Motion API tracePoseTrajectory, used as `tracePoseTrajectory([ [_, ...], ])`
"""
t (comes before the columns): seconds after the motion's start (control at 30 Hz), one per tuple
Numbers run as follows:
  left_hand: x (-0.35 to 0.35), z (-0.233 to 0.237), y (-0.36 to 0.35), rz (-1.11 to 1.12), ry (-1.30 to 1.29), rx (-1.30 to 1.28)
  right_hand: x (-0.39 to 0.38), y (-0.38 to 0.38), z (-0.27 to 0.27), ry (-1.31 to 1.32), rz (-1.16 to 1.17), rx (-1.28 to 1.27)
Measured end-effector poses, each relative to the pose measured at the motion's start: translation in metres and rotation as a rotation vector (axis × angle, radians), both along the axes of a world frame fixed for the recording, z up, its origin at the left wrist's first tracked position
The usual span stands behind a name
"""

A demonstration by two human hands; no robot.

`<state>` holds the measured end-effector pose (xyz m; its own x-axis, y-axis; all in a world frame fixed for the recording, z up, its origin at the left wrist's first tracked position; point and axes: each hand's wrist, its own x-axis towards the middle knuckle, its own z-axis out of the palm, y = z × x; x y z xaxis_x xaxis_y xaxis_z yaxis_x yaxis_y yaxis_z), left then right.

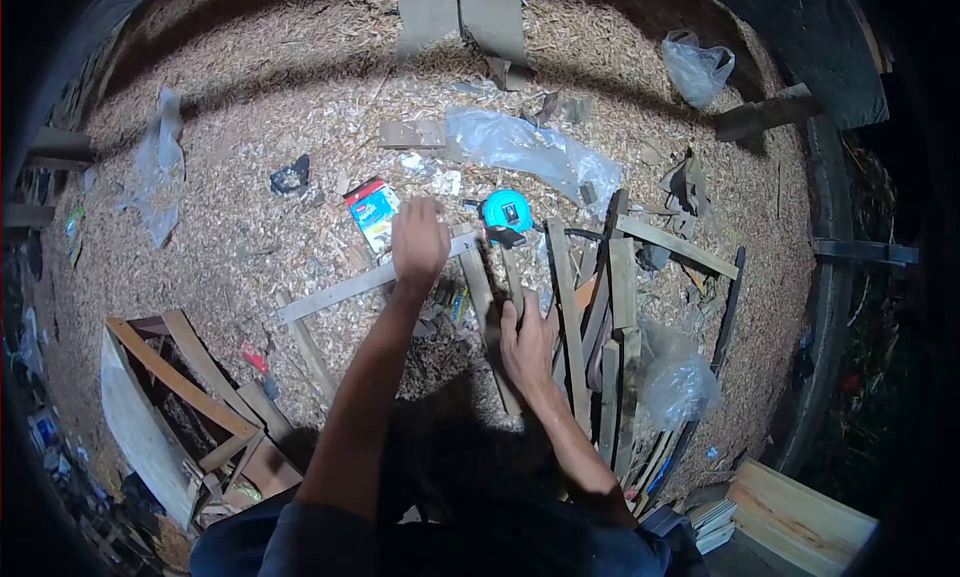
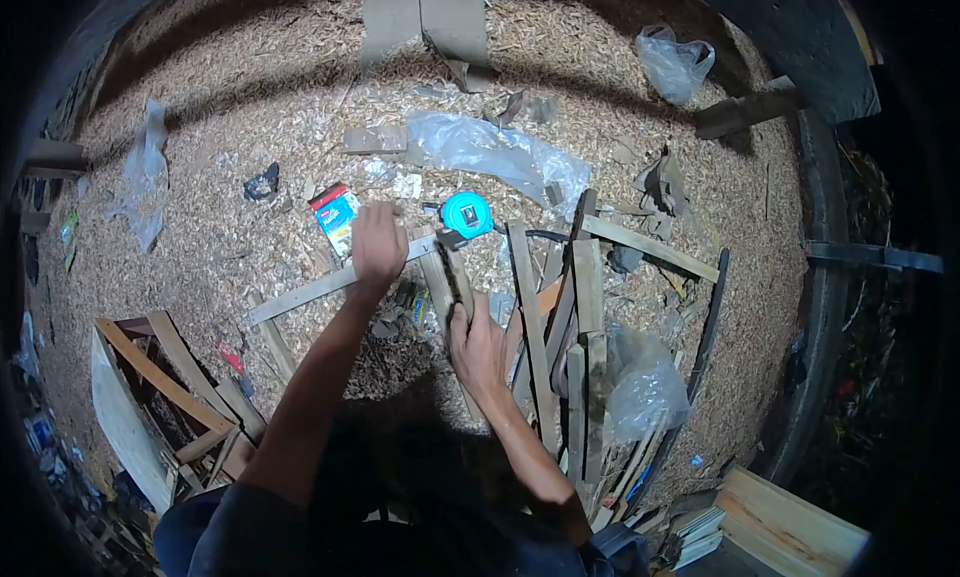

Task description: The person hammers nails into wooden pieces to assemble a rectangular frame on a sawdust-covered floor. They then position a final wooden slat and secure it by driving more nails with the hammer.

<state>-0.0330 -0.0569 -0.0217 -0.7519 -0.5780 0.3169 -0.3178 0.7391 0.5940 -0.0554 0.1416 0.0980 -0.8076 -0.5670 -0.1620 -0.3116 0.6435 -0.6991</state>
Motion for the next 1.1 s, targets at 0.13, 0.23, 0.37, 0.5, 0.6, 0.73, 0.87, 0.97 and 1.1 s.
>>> tracePoseTrajectory([
  [0.13, -0.008, 0.009, 0.003, 0.291, -0.244, -0.032, 0.001, 0.005, -0.014, -0.011, 0.011, -0.007],
  [0.23, -0.016, 0.008, -0.001, 0.384, -0.248, 0.058, 0.0, 0.005, -0.026, -0.075, 0.048, 0.08],
  [0.37, -0.019, 0.006, 0.002, 0.365, -0.29, 0.045, -0.005, 0.0, -0.023, -0.108, 0.079, 0.184],
  [0.5, -0.019, 0.01, 0.002, 0.354, -0.3, 0.049, -0.007, -0.005, -0.007, -0.073, -0.002, 0.047],
  [0.6, -0.019, 0.011, 0.002, 0.359, -0.31, 0.056, -0.004, 0.004, -0.025, -0.009, -0.013, 0.038],
  [0.73, -0.018, 0.01, 0.001, 0.351, -0.329, 0.046, -0.01, 0.0, -0.023, 0.067, 0.121, 0.262],
  [0.87, -0.018, 0.008, 0.002, 0.355, -0.32, 0.01, 0.001, 0.0, -0.024, 0.197, -0.017, -0.176],
  [0.97, -0.02, 0.006, 0.002, 0.359, -0.316, -0.01, -0.008, -0.004, -0.024, -0.001, 0.114, 0.255],
  [1.1, -0.019, 0.008, 0.001, 0.356, -0.341, 0.002, -0.002, 0.0, -0.005, 0.118, -0.054, -0.101],
])
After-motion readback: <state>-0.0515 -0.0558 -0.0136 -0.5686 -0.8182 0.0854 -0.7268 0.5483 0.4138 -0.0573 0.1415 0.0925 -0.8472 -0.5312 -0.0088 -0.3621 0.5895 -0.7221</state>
